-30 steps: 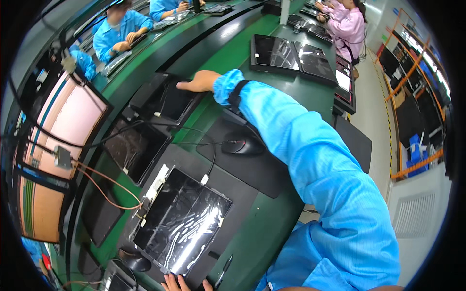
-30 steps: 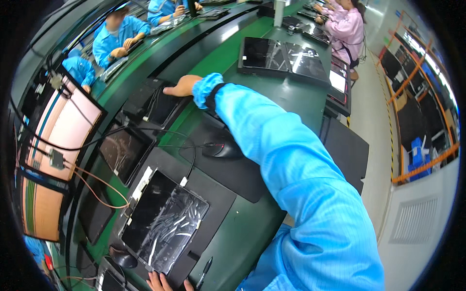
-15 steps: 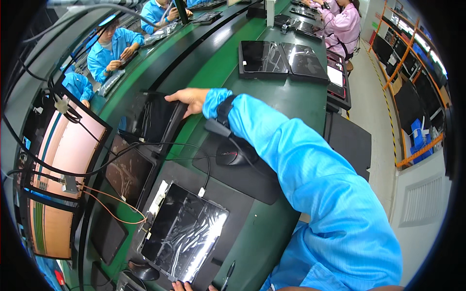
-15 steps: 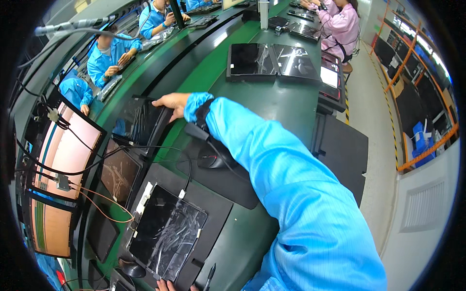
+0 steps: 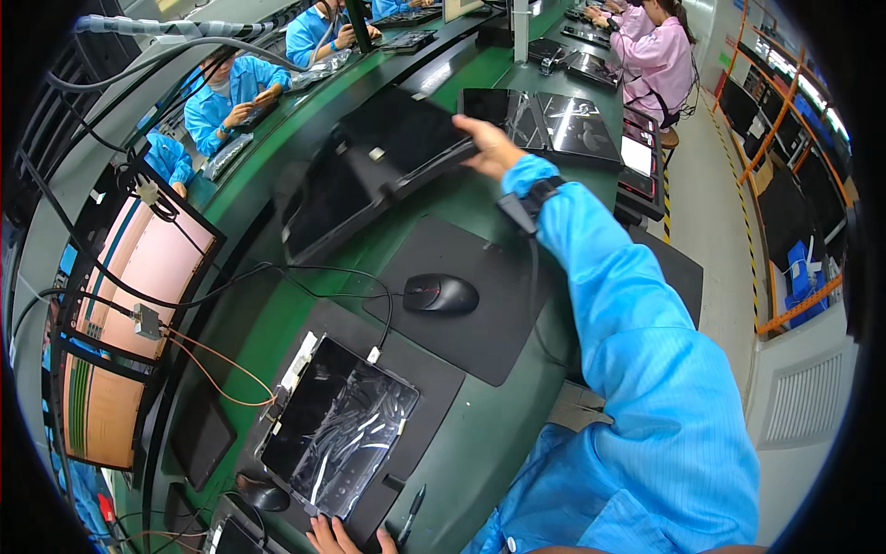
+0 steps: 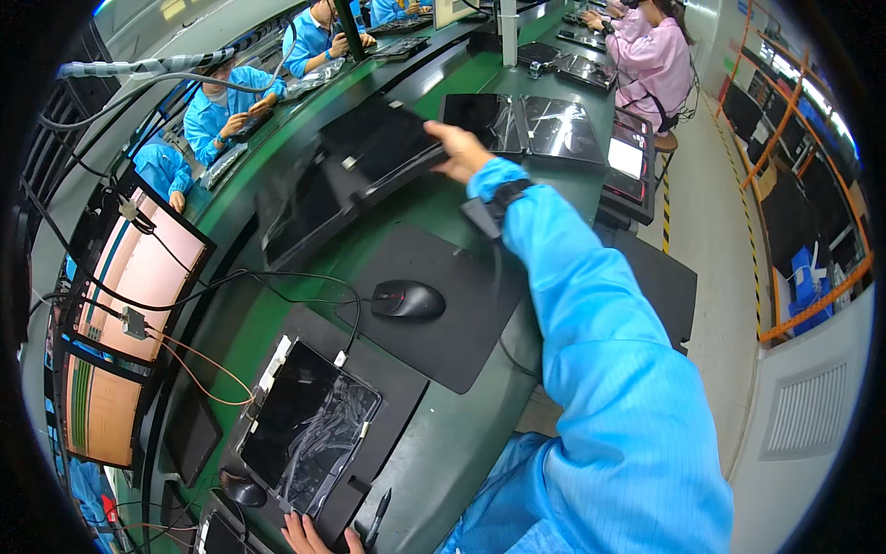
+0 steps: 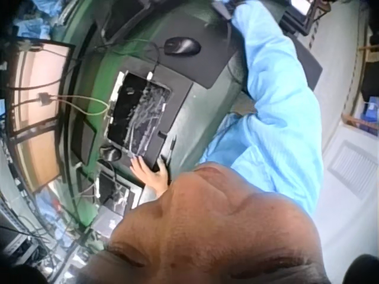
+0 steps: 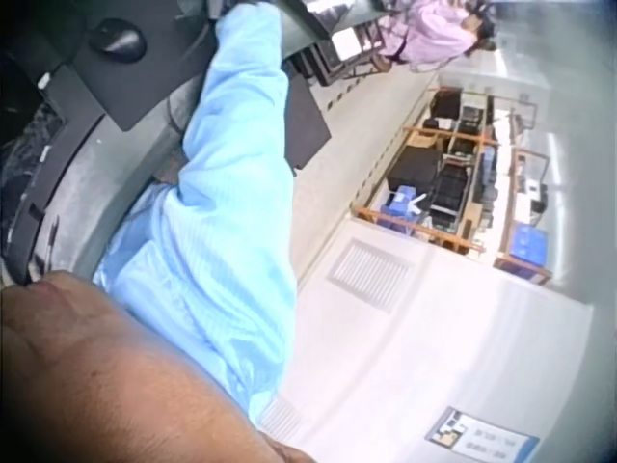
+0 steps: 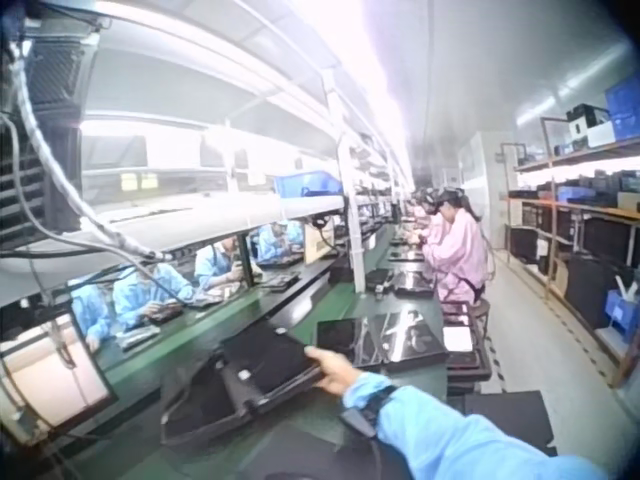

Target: Inspecting, testing, and labeling tablet computers on an assembly line.

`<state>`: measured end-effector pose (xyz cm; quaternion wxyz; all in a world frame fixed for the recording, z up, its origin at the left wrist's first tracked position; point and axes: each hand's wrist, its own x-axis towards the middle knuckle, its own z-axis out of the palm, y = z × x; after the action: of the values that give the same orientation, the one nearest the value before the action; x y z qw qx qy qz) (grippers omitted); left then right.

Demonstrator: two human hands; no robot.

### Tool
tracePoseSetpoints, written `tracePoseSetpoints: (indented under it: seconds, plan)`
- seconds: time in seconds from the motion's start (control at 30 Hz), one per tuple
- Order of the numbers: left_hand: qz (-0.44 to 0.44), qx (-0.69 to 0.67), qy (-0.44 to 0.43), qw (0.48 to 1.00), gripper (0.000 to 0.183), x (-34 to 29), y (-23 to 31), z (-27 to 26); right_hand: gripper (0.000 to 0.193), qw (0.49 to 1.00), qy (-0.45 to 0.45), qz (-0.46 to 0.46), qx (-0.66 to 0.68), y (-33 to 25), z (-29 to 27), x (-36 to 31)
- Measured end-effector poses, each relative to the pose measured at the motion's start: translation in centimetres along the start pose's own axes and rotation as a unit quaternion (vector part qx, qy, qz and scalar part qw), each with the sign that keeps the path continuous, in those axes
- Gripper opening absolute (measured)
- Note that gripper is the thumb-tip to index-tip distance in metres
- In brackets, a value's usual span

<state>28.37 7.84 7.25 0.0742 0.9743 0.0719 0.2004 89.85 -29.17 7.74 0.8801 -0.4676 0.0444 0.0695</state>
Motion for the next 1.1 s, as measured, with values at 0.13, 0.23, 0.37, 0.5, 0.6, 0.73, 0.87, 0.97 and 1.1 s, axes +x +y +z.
tracePoseSetpoints:
  seconds: [0.13, 0.23, 0.37, 0.5, 0.6, 0.73, 0.87, 0.97, 1.1]
  plan:
    - [0.004, -0.007, -0.014, 1.000, 0.068, 0.3, 0.2, 0.1, 0.025, 0.992, 0.082, -0.092, 0.014, -6.7, -8.1, -3.9]
    - [0.001, -0.017, -0.019, 1.000, 0.066, 0.1, 0.5, -0.4, 0.024, 0.977, 0.157, -0.147, 0.003, -11.5, -15.2, -5.7]
    - [-0.013, -0.021, -0.019, 1.000, 0.063, -0.2, 0.6, -0.6, 0.030, 0.968, 0.190, -0.158, 0.043, -14.1, -21.4, -6.5]
    - [-0.007, -0.025, -0.020, 0.999, 0.061, 0.0, 0.7, -0.6, 0.034, 0.957, 0.264, -0.122, -0.003, -14.5, -23.2, -9.1]
    - [0.009, -0.026, -0.014, 1.000, 0.060, 0.5, 1.1, -0.4, 0.053, 0.936, 0.303, -0.159, -0.083, -14.3, -26.8, -7.9]
    - [0.009, 0.004, -0.008, 1.000, 0.059, 0.0, 0.8, -0.2, 0.094, 0.697, 0.445, -0.051, -0.559, -15.1, -28.0, -6.5]
    - [0.014, 0.012, -0.009, 1.000, 0.058, -0.3, 1.0, -0.4, 0.094, 0.734, 0.344, -0.052, -0.583, -14.8, -26.8, -7.4]
    - [-0.003, 0.021, -0.016, 1.000, 0.058, -0.3, 1.2, -0.4, 0.092, 0.786, 0.327, -0.047, -0.523, -14.5, -27.9, -8.2]
    - [-0.013, 0.017, -0.012, 1.000, 0.057, -0.3, 1.1, -0.1, 0.078, 0.861, 0.307, -0.014, -0.405, -13.8, -28.2, -8.5]
